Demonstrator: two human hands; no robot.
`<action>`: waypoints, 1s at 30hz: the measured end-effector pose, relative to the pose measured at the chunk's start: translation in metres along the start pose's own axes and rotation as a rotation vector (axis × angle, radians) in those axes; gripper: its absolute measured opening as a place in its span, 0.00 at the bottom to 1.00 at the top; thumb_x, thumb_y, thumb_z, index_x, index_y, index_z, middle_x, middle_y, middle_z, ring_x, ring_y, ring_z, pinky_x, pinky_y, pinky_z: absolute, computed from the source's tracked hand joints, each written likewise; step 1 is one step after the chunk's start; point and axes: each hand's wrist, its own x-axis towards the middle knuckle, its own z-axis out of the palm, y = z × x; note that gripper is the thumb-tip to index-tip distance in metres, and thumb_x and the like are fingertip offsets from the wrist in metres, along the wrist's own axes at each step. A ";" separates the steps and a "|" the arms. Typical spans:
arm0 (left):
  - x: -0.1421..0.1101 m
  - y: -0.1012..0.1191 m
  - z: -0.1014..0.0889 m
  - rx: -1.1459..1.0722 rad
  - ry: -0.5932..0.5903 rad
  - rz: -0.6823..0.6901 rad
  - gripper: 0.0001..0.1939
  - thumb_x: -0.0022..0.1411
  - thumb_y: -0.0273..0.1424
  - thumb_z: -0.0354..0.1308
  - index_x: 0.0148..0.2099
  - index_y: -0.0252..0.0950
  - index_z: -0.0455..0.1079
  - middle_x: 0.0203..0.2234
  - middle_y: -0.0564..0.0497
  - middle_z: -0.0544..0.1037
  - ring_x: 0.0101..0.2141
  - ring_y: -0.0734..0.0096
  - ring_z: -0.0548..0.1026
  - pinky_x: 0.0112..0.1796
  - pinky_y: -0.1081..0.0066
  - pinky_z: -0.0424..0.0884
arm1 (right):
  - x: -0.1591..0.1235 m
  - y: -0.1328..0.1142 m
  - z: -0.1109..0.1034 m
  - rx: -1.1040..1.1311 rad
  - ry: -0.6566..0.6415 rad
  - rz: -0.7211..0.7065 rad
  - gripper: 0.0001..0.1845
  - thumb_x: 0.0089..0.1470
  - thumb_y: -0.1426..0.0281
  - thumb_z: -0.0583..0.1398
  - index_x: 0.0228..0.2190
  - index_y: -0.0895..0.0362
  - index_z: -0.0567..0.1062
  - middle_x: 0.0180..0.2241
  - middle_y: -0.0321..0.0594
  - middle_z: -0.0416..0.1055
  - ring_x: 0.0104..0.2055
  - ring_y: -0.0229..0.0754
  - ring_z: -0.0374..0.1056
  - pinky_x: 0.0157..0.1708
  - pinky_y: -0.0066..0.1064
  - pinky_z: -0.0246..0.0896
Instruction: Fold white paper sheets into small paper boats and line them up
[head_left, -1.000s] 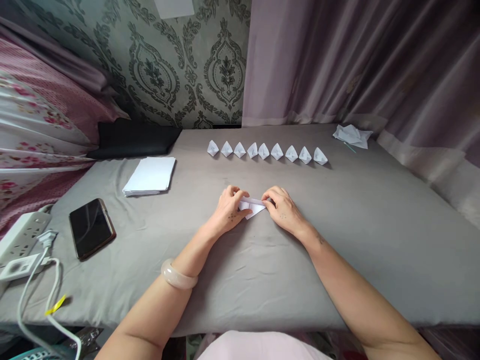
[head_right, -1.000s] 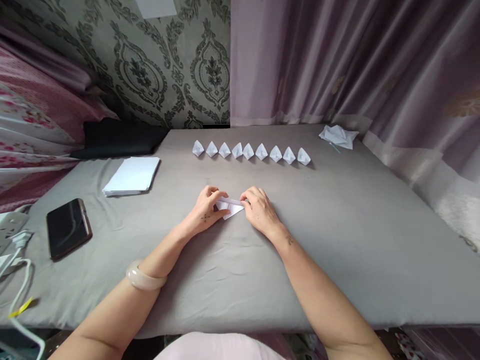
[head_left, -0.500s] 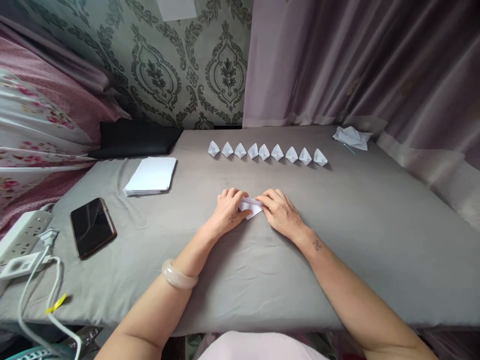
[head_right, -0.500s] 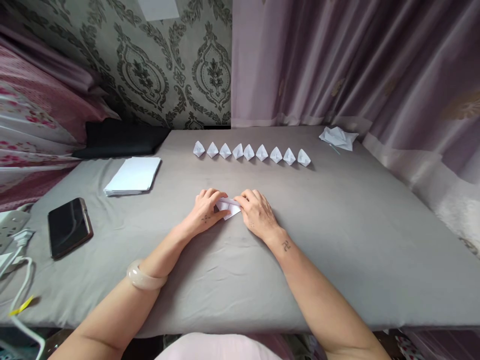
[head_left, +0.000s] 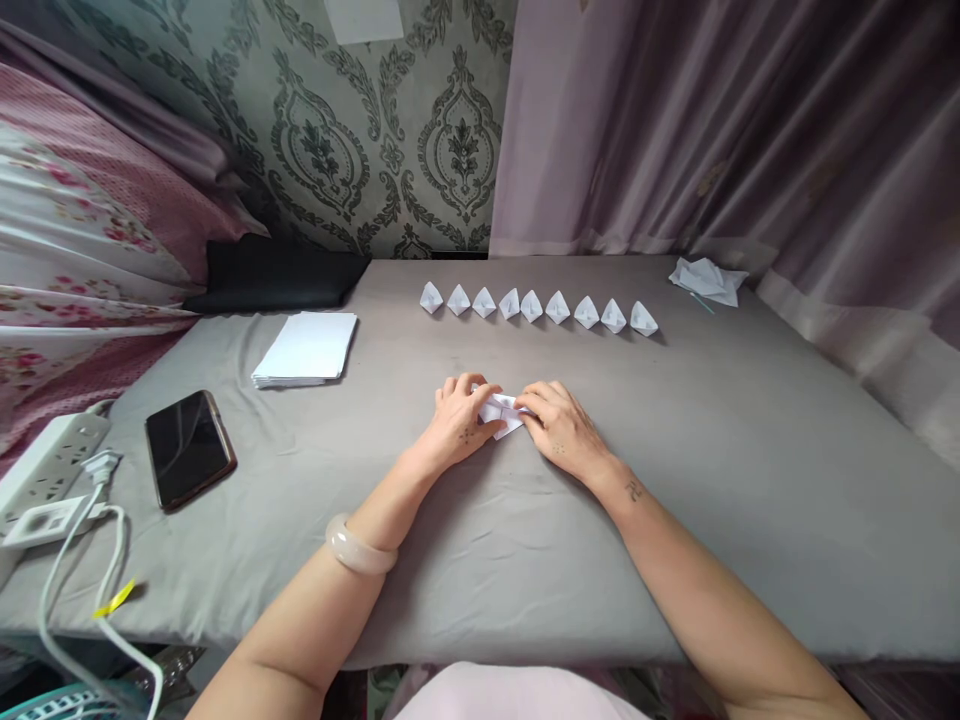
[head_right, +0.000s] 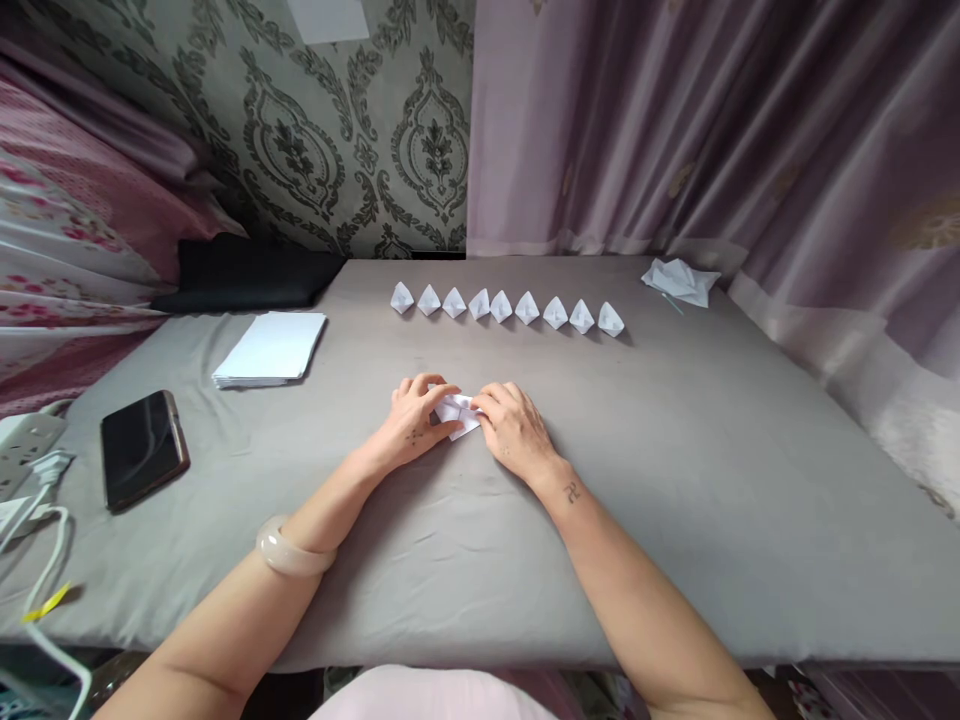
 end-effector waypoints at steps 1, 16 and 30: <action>0.000 0.000 0.000 0.003 -0.003 0.010 0.20 0.57 0.40 0.60 0.52 0.45 0.67 0.52 0.46 0.65 0.48 0.54 0.61 0.46 0.56 0.60 | 0.001 -0.001 0.001 0.020 -0.008 0.004 0.10 0.59 0.74 0.55 0.39 0.53 0.75 0.40 0.41 0.72 0.43 0.46 0.62 0.45 0.37 0.60; 0.000 -0.006 -0.012 0.135 -0.029 0.243 0.11 0.62 0.41 0.57 0.41 0.41 0.73 0.40 0.47 0.75 0.46 0.58 0.65 0.46 0.58 0.54 | 0.001 -0.008 0.007 -0.127 -0.086 -0.055 0.15 0.61 0.75 0.52 0.43 0.50 0.76 0.38 0.41 0.70 0.41 0.45 0.59 0.41 0.35 0.58; 0.014 -0.016 -0.008 -0.055 -0.001 0.000 0.09 0.61 0.36 0.55 0.34 0.37 0.71 0.35 0.46 0.72 0.38 0.62 0.68 0.41 0.64 0.62 | -0.002 -0.008 -0.004 -0.070 -0.103 0.188 0.12 0.60 0.66 0.55 0.27 0.55 0.73 0.35 0.41 0.70 0.38 0.43 0.65 0.35 0.34 0.58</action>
